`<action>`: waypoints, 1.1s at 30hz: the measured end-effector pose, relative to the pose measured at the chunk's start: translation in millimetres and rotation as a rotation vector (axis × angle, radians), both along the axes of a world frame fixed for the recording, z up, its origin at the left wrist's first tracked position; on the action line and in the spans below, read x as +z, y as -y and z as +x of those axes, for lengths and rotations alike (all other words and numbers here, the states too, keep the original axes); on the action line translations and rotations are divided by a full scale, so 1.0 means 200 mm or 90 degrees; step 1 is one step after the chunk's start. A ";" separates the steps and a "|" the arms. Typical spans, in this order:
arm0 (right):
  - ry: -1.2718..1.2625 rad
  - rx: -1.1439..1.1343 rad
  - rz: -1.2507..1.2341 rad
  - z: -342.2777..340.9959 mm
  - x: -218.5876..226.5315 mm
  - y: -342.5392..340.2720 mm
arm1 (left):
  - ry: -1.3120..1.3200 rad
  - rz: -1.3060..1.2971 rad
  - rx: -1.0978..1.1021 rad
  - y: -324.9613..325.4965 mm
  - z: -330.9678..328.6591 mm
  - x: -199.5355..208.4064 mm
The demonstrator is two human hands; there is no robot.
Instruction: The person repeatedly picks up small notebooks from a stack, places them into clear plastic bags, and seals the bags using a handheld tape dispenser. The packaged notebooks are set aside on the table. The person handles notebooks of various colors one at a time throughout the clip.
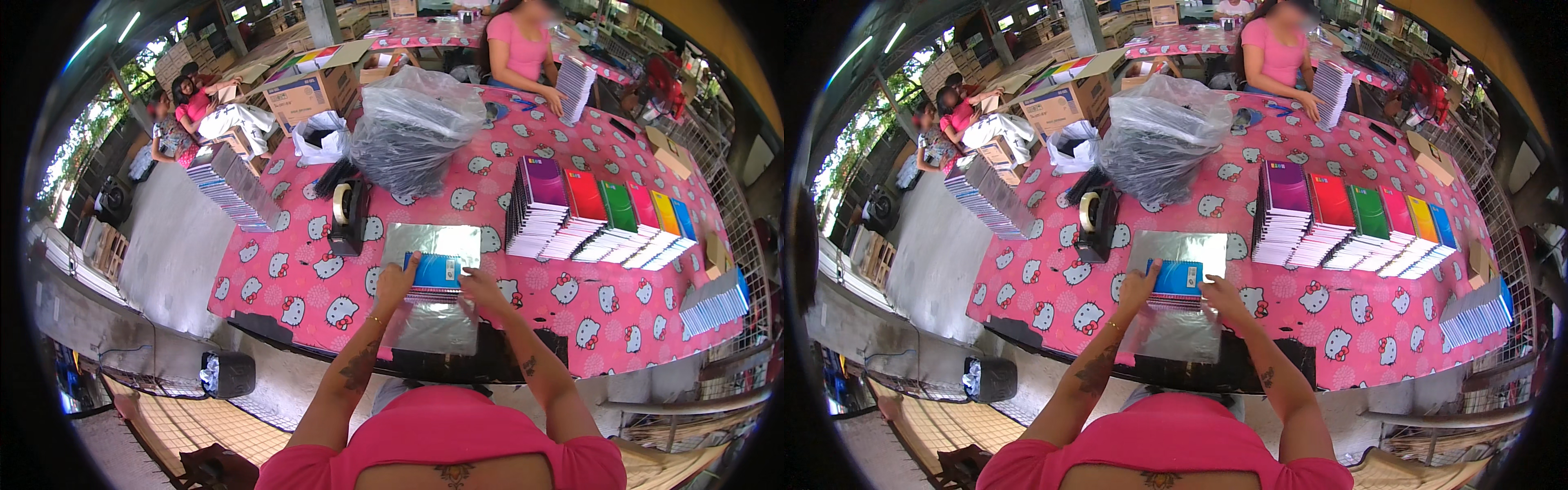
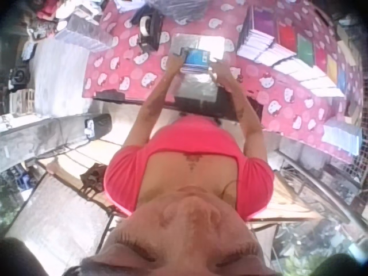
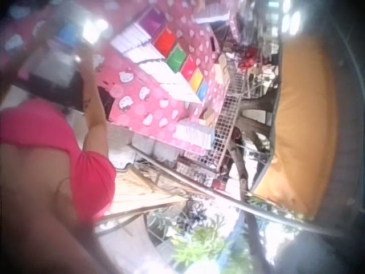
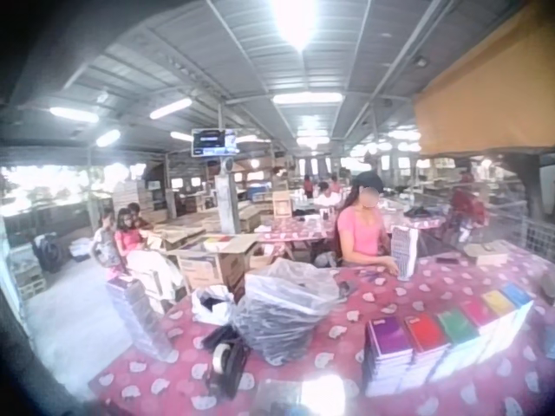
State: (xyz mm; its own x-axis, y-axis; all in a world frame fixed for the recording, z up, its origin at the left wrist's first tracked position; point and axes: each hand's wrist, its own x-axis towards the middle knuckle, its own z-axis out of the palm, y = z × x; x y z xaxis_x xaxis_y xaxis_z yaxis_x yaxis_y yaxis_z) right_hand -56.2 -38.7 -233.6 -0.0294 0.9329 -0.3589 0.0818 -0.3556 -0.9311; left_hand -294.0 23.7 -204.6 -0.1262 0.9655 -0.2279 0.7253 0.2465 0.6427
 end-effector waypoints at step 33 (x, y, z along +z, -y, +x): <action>0.709 -0.081 0.493 -0.31 0.45 0.24 | 0.161 0.219 -0.329 -0.03 -0.34 0.15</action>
State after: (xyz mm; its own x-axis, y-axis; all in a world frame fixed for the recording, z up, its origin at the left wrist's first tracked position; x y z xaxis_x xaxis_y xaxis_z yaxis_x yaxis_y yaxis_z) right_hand -119.1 -86.3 -144.6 0.0299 0.8788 0.4762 0.9200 0.1621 -0.3568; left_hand -361.1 29.7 -173.7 0.3892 0.9102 0.1418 0.5119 -0.3417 0.7881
